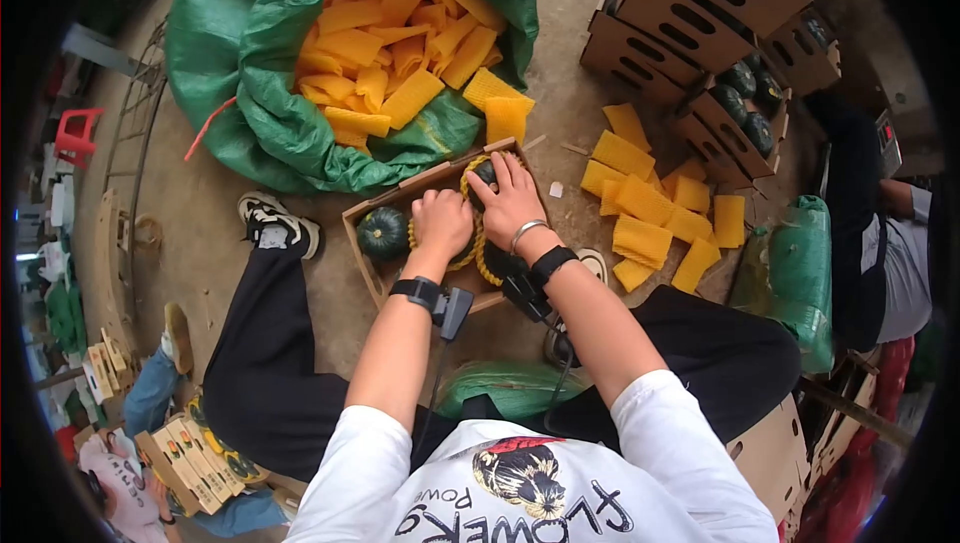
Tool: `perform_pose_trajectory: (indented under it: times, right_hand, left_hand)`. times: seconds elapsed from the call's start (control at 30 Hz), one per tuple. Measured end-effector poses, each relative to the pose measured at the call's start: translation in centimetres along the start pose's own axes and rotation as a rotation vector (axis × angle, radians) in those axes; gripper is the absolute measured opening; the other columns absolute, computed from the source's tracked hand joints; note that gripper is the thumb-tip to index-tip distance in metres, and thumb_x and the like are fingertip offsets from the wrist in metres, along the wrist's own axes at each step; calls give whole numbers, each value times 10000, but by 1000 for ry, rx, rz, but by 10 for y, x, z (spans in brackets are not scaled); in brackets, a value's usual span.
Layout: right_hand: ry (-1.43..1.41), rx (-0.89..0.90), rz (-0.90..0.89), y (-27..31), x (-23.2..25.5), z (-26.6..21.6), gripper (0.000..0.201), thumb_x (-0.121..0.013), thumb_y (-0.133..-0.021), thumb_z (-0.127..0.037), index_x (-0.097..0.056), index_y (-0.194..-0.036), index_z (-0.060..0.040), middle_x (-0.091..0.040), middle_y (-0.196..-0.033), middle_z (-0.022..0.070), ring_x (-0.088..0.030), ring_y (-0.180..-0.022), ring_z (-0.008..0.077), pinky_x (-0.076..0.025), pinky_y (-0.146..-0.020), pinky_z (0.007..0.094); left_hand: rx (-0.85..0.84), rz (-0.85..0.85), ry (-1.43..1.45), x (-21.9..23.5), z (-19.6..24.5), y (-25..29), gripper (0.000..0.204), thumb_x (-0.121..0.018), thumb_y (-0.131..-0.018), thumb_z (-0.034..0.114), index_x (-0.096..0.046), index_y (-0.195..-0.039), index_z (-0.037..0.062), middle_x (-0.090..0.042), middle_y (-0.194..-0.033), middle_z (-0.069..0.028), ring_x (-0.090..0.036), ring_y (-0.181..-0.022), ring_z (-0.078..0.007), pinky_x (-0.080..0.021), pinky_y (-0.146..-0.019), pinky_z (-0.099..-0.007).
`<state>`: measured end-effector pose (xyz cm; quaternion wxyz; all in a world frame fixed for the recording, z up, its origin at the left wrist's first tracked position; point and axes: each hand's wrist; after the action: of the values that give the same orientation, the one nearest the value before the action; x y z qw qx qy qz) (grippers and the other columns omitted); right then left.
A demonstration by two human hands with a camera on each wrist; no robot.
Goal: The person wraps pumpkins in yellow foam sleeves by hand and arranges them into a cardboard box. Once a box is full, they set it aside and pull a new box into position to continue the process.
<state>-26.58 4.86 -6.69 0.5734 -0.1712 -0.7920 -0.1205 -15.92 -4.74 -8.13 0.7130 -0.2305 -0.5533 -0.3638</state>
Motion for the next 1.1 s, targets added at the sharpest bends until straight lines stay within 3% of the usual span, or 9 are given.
perform_pose_trajectory:
  times: [0.27,0.33,0.4,0.43,0.53,0.63,0.77,0.93,1.1]
  right_hand:
    - [-355,98,25,-9,28,26,406,-551,-703,-87,-648,-1093,-144,-476,-1271,262,-428,-1215,391,-347,-1026,408]
    - [-627,-182,290,-13,54,71,349,-527,-694,-24,-665,-1010,-76,-604,-1071,203,-548,-1003,371,-445,-877,414]
    - [-219,-389,472,11,35,150,291,-557,-685,-42,-653,-960,-60,-606,-961,206,-551,-923,378,-455,-813,427]
    - [216,-574,81,27,31,188,279,-603,-698,-102,-640,-974,-89,-603,-1016,181,-536,-1001,351,-448,-833,428]
    - [431,-718,-186,78,0,249,332,-574,-780,-220,-623,-1100,-146,-573,-1154,111,-431,-1158,302,-363,-844,620]
    - [380,-663,-208,57,41,225,271,-581,-764,-174,-661,-1021,-136,-588,-1129,139,-485,-1110,316,-429,-841,512]
    - [83,-546,-188,10,125,132,288,-554,-739,-85,-628,-1017,-87,-647,-943,187,-622,-880,344,-501,-757,428]
    - [-541,210,-502,52,129,-29,375,-690,-686,-140,-597,-1034,-38,-642,-873,160,-644,-791,244,-516,-735,344]
    - [-1198,26,-1065,142,95,-69,242,-600,-854,-87,-590,-1068,25,-653,-843,47,-617,-723,108,-543,-653,273]
  left_hand:
    - [-162,102,46,-12,-2,2,172,-581,-776,182,-563,-884,50,-581,-861,-123,-530,-894,-314,-389,-784,-449]
    - [-53,139,133,0,7,0,333,-585,-780,168,-553,-1088,45,-604,-978,-129,-534,-945,-319,-385,-831,-445]
    - [-353,307,112,3,4,2,488,-585,-790,155,-480,-1257,59,-601,-1099,-124,-539,-988,-318,-378,-866,-432]
    - [-291,214,128,-1,1,3,514,-579,-796,144,-462,-1290,71,-578,-1174,-116,-527,-1035,-298,-370,-887,-417]
    - [-14,-289,133,24,7,-11,483,-548,-840,170,-459,-1309,104,-554,-1207,-125,-483,-1102,-276,-340,-935,-415]
    - [-212,10,304,17,-20,-2,486,-558,-854,217,-454,-1315,100,-560,-1170,-148,-476,-1106,-304,-325,-957,-407]
    - [157,245,516,60,-29,40,321,-569,-829,129,-582,-1135,34,-598,-1080,-150,-528,-1022,-318,-414,-902,-399]
    - [103,-296,1621,109,26,130,614,-681,-801,85,-389,-1340,48,-546,-1156,-90,-529,-1047,-153,-428,-920,-305]
    - [118,-551,1116,135,12,184,468,-725,-771,150,-518,-1161,-5,-607,-1025,-70,-564,-949,-129,-450,-848,-286]
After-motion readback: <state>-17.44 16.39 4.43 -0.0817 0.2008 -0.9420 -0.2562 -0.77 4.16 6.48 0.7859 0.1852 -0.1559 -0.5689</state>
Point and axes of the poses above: each hand's wrist, its own y-axis away from the middle knuckle, its own x-axis out of the back of the hand, z = x × y
